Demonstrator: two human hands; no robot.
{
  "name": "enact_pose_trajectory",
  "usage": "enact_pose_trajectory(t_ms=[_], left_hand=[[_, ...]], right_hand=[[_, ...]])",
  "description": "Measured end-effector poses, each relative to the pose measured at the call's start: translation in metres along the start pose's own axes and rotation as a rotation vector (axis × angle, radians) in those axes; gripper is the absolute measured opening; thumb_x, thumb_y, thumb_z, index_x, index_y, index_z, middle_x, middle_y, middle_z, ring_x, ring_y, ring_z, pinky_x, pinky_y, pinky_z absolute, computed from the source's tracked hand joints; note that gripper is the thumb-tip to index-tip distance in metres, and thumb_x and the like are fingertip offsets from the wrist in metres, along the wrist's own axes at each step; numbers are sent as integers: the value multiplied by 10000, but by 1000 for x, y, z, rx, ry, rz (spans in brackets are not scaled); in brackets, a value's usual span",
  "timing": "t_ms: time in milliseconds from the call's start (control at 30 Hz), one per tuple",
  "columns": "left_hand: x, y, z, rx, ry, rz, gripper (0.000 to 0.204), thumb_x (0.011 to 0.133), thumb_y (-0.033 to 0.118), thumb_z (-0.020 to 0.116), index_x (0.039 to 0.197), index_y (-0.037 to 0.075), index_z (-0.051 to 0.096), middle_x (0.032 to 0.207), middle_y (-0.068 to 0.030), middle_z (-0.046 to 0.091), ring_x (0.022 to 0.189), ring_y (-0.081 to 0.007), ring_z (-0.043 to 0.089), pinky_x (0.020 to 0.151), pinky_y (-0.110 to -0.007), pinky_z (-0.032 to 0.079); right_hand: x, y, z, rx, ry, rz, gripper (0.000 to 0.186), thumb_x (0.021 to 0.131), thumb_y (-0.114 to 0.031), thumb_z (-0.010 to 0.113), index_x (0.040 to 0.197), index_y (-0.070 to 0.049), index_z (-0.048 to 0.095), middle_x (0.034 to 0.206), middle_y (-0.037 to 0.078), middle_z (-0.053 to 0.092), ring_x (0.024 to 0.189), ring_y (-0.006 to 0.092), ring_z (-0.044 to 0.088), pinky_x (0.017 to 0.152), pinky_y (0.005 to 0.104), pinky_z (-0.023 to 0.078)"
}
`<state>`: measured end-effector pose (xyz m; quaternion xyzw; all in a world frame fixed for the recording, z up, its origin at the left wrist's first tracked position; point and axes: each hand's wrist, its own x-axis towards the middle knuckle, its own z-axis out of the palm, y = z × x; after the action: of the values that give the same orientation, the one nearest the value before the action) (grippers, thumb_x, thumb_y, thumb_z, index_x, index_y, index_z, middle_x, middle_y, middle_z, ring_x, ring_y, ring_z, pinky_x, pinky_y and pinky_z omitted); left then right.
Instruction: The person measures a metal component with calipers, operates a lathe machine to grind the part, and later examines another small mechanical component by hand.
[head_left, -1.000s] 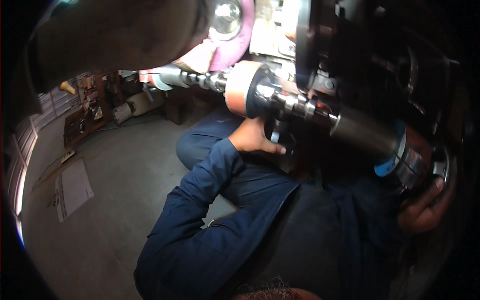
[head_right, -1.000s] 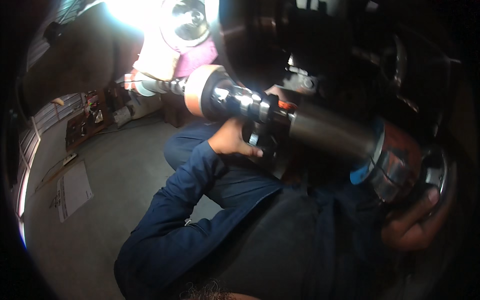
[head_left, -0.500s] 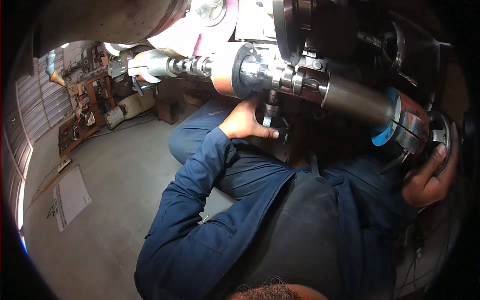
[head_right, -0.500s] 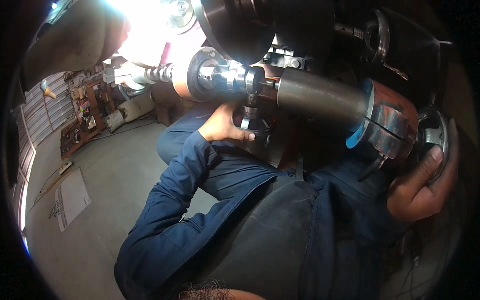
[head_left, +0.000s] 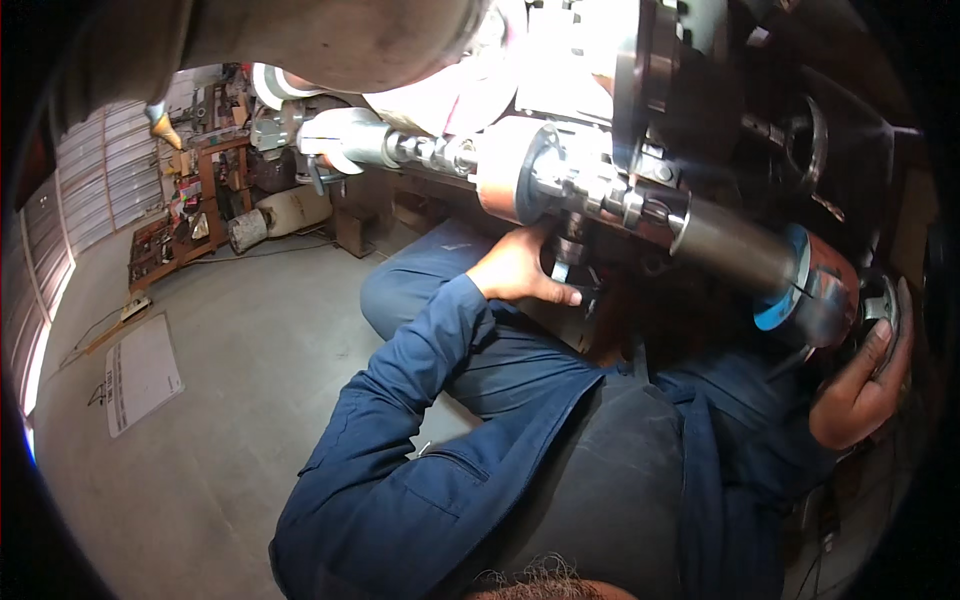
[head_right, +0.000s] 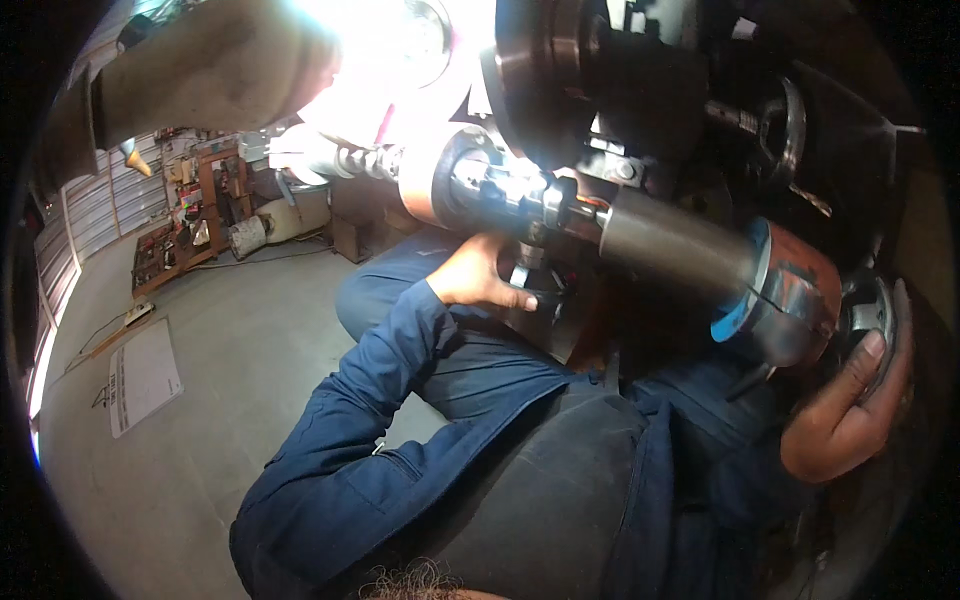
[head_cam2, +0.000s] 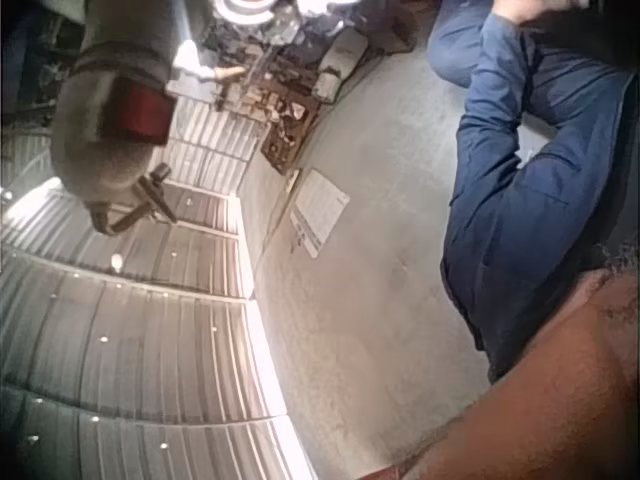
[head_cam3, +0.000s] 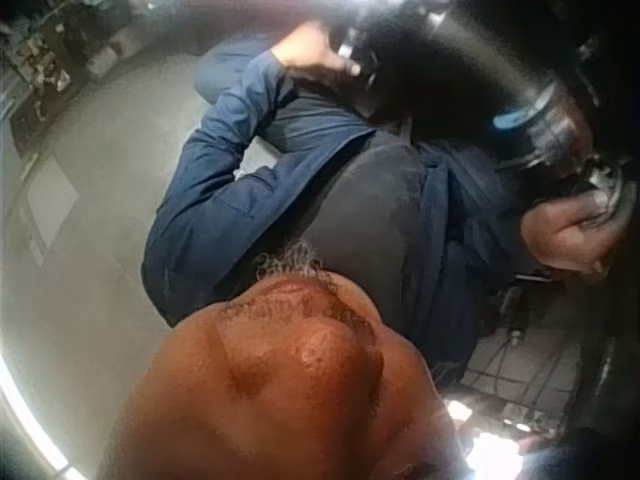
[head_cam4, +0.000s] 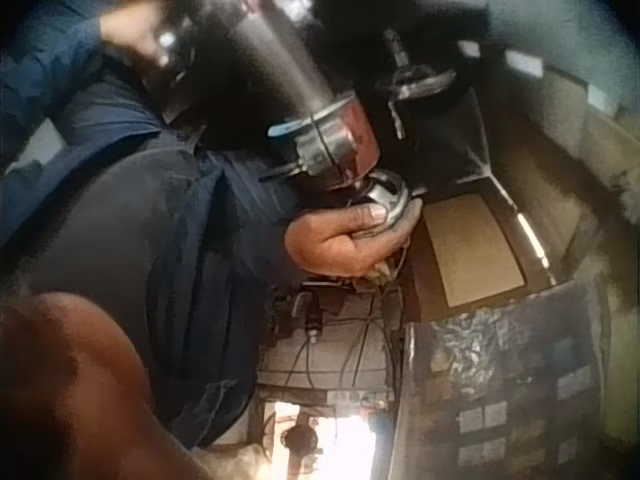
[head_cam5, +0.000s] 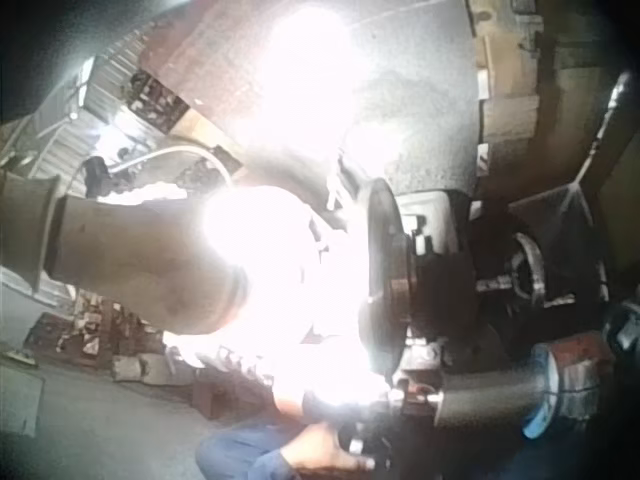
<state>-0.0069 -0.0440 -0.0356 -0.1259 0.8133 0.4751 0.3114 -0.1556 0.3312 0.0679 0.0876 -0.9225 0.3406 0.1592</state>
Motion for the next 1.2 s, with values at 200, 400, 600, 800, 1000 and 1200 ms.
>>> enact_pose_trajectory(t_ms=[200,400,600,800,1000,1200], left_hand=[[-1,4,-3,-18,-17,-7,833,592,231,906,1280,-33,516,1196,-190,609,1109,-280,577,983,-388,449],[0,-4,2,-34,12,44,821,590,230,909,1261,-45,525,1159,-177,632,1074,-258,600,966,-366,462],[1,4,-1,20,-1,51,875,578,292,916,1289,-25,516,1187,-199,624,1111,-303,598,986,-388,453],[0,12,-5,10,8,84,935,563,344,925,1311,-20,499,1246,-219,590,1164,-334,567,1011,-404,434],[1,10,-3,15,27,123,943,565,339,924,1322,-19,489,1263,-217,573,1192,-348,543,1029,-412,418],[2,11,-4,12,-11,65,918,568,315,916,1316,-15,498,1265,-211,576,1189,-344,546,1023,-409,422]], right_hand=[[14,8,-12,14,-285,187,385,1048,-180,416,1305,71,554,1275,190,618,1193,275,586,1016,342,434],[38,15,-13,75,-488,275,405,1039,-191,387,1290,77,560,1253,196,622,1214,268,562,1047,352,394],[28,14,-14,237,-406,307,398,1047,-174,373,1303,75,551,1281,198,609,1231,261,552,1056,340,396],[6,5,-11,21,-173,28,364,1041,-116,374,1271,85,571,1222,196,640,1115,265,624,971,341,473],[-30,13,3,-37,102,58,387,1039,-101,324,1243,102,584,1194,235,635,1088,292,640,912,354,509],[7,6,-11,61,-215,152,349,1041,-129,396,1277,47,585,1194,173,650,1103,258,624,969,341,463]])
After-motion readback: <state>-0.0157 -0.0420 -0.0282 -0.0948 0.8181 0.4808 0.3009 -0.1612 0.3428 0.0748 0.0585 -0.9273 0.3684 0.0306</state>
